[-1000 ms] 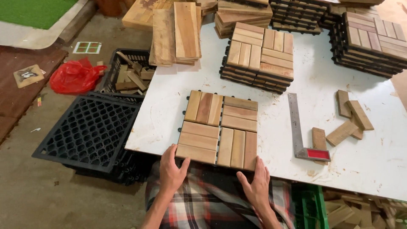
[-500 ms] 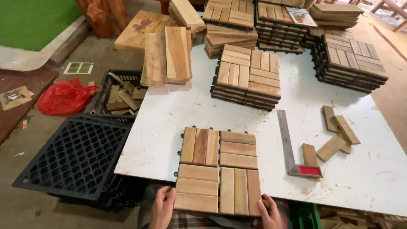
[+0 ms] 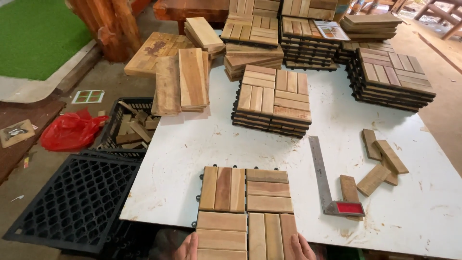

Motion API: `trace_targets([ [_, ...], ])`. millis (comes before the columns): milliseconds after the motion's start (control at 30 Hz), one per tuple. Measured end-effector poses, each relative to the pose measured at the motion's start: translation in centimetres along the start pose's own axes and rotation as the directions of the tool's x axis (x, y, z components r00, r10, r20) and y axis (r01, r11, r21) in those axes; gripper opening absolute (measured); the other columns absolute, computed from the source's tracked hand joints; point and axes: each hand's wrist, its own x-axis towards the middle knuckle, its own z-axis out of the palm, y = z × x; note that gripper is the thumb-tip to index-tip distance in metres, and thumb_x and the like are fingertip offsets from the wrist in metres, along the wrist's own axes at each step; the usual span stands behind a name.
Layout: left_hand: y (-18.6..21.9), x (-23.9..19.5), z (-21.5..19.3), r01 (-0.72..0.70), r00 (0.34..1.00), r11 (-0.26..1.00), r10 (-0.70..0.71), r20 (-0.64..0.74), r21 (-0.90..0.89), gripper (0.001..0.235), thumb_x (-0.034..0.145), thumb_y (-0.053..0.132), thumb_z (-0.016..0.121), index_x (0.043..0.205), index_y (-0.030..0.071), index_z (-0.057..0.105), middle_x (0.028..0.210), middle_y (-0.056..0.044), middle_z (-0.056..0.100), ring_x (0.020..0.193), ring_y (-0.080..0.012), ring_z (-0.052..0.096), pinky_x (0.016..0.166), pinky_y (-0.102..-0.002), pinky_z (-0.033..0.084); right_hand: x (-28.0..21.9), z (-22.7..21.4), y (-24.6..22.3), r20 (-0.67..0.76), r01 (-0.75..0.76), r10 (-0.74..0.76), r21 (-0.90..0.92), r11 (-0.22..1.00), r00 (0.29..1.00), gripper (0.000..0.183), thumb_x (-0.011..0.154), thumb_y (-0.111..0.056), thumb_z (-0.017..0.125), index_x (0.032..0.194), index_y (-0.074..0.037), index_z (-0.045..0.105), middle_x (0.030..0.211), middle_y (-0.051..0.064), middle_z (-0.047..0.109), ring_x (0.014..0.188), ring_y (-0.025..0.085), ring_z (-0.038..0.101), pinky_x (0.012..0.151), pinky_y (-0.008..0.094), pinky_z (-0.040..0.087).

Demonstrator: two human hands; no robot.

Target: Assembling interlocking wooden floor tiles by manually placing small wooden slats into a plastic grid base on a workbench.

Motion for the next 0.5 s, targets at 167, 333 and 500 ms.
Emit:
trace_targets([
  [167, -1.3, 1.4, 1.4, -0.047, 0.997, 0.997, 0.051, -0.059, 0.066, 0.043, 0.093, 0.050, 0.052, 0.110, 0.029, 0.084, 0.075, 0.001, 0.083, 0.071, -0.0159, 0.073, 0.068, -0.027, 0.054, -0.4, -0.6, -1.9, 0.070, 0.100, -0.099, -0.005, 0.995, 0.993, 0.057, 0.082, -0.031, 0.071, 0.130, 0.000, 0.074, 0.110, 0.021, 0.080, 0.101, 0.029, 0.072, 0.088, 0.037, 0.056],
  [333, 9.7, -0.3, 0.3, 0.070, 0.996, 0.996, -0.067, 0.053, -0.057, 0.045, 0.097, 0.047, 0.053, 0.121, 0.022, 0.082, 0.078, -0.006, 0.082, 0.072, -0.0199, 0.072, 0.067, -0.033, 0.052, 6.3, -0.3, -3.1, 0.132, 0.203, -0.211, 0.075, 0.976, 0.968, 0.059, 0.084, -0.028, 0.067, 0.137, -0.001, 0.071, 0.111, 0.020, 0.079, 0.103, 0.025, 0.068, 0.086, 0.036, 0.053],
  [500, 22.3, 4.2, 2.6, -0.508, 0.846, 0.836, 0.529, 0.061, -0.209, 0.046, 0.105, 0.041, 0.050, 0.072, 0.013, 0.036, 0.065, 0.003, 0.031, 0.066, -0.0107, 0.032, 0.059, -0.032, 0.033, 1.0, 4.4, -21.8, 0.200, 0.400, -0.374, -0.109, 0.910, 0.906, 0.062, 0.096, -0.040, 0.044, 0.145, -0.003, 0.056, 0.145, 0.013, 0.063, 0.136, 0.023, 0.055, 0.114, 0.038, 0.041],
])
